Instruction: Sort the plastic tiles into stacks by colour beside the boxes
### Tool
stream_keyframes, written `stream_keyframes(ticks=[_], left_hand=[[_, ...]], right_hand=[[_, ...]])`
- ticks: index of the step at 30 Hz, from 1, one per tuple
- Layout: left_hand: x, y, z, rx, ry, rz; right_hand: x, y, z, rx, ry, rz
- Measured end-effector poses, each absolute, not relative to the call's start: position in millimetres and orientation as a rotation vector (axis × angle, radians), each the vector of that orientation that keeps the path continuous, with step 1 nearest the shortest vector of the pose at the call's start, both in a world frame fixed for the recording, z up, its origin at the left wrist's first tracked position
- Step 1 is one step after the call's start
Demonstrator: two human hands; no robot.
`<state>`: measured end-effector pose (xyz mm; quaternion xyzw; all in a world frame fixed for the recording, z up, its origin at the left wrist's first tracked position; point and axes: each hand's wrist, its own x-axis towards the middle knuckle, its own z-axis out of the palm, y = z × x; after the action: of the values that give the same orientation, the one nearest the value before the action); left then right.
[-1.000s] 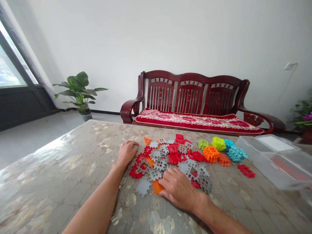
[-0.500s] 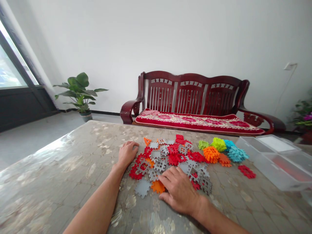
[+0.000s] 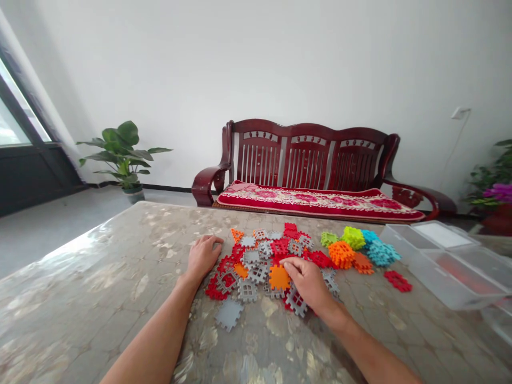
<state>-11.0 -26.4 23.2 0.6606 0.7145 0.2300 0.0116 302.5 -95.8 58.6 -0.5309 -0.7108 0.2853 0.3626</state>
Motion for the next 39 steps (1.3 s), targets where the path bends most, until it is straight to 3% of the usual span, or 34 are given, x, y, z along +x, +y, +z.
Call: stream_keyframes(ticks=[7,21,30,39], left_hand=[[-15.4,-22.3,17.0,2.056,2.215,0.755],[-21.8,-16.6,10.5,2.104,2.201,0.716],[-26.6,-12.8,6.1,2.107,2.178,0.739],[-23.3,-16.6,13.5,2.143,2.183,0.630]], right_hand=[[335.2,-76.3,59.2,-1.554,-1.850,0.507],[322.1,-89.8,59.3,-1.447,-2.349,-0.025],[450.5,-59.2,114.3,-1.641,-1.744,0.317],[546.5,-56.9,69.2,-1.889,-1.872,0.145]])
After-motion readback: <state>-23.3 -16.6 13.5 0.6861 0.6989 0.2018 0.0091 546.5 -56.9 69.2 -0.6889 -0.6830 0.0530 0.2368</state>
